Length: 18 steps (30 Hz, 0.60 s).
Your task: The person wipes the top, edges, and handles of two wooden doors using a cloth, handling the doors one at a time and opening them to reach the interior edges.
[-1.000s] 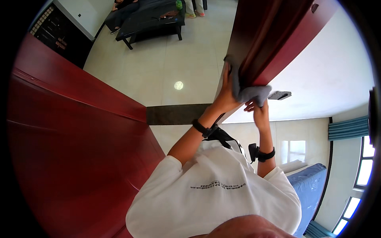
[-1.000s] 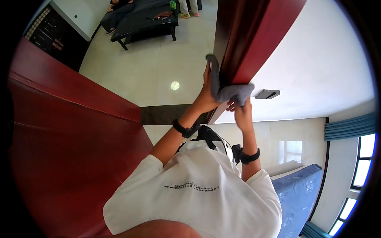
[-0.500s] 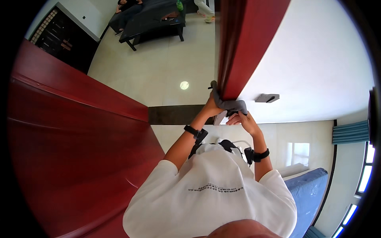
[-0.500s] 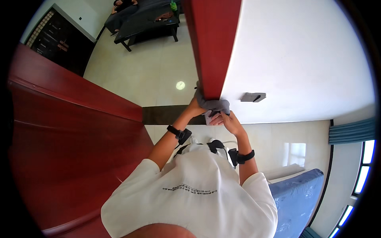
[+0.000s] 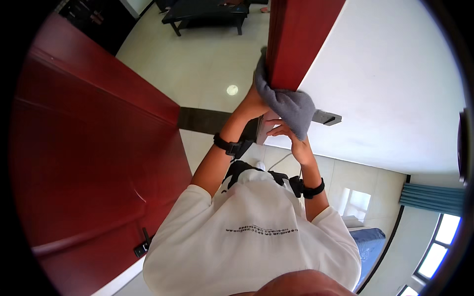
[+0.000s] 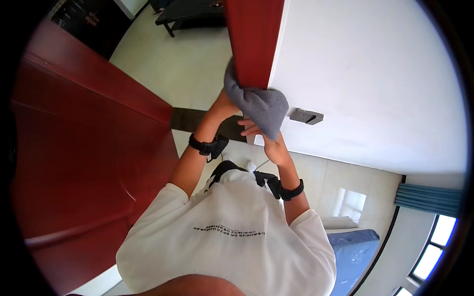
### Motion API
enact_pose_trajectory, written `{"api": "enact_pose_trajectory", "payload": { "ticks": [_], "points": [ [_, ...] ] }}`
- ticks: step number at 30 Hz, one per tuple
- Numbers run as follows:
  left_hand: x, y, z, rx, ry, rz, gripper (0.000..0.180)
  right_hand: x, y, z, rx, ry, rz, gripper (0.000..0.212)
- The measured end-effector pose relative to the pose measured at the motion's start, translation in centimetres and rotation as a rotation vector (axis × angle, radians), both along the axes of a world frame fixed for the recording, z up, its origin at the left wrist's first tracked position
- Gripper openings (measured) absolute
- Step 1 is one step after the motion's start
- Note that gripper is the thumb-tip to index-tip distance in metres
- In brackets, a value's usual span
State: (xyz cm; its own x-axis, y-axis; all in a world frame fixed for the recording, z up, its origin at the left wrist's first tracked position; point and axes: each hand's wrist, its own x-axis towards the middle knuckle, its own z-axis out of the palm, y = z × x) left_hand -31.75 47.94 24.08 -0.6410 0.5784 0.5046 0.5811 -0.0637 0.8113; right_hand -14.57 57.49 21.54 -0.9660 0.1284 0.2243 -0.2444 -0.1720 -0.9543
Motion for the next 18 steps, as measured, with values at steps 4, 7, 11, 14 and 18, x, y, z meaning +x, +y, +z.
{"api": "enact_pose_trajectory", "payload": {
  "ticks": [4, 7, 11, 14, 18],
  "points": [
    [1.3, -0.6, -5.2, 0.067, -0.166, -0.091, 0.122, 0.4, 0.9, -1.5, 0.011, 0.017, -0.036, 0.038],
    [1.9, -0.8, -0.1, 0.144, -0.157, -0.136, 0.118, -1.2, 1.8, -0.2, 0.035, 0.149, -0.138, 0.051],
    [0.3, -0.4, 1.7, 0.292, -0.027, -0.203, 0.118, -2.9, 1.0, -2.5, 0.395, 0.397, -0.513, 0.055],
    [-0.2, -2.6, -4.0, 0.159, -0.298, -0.302, 0.089, -2.4, -1.5, -1.4, 0.716, 0.241, -0.537, 0.031],
    [-3.5, -8.1, -6.0, -0.063, -0.458, -0.410, 0.065, -6.2, -5.3, -0.7, 0.752, 0.265, -0.486, 0.028]
  ]
}}
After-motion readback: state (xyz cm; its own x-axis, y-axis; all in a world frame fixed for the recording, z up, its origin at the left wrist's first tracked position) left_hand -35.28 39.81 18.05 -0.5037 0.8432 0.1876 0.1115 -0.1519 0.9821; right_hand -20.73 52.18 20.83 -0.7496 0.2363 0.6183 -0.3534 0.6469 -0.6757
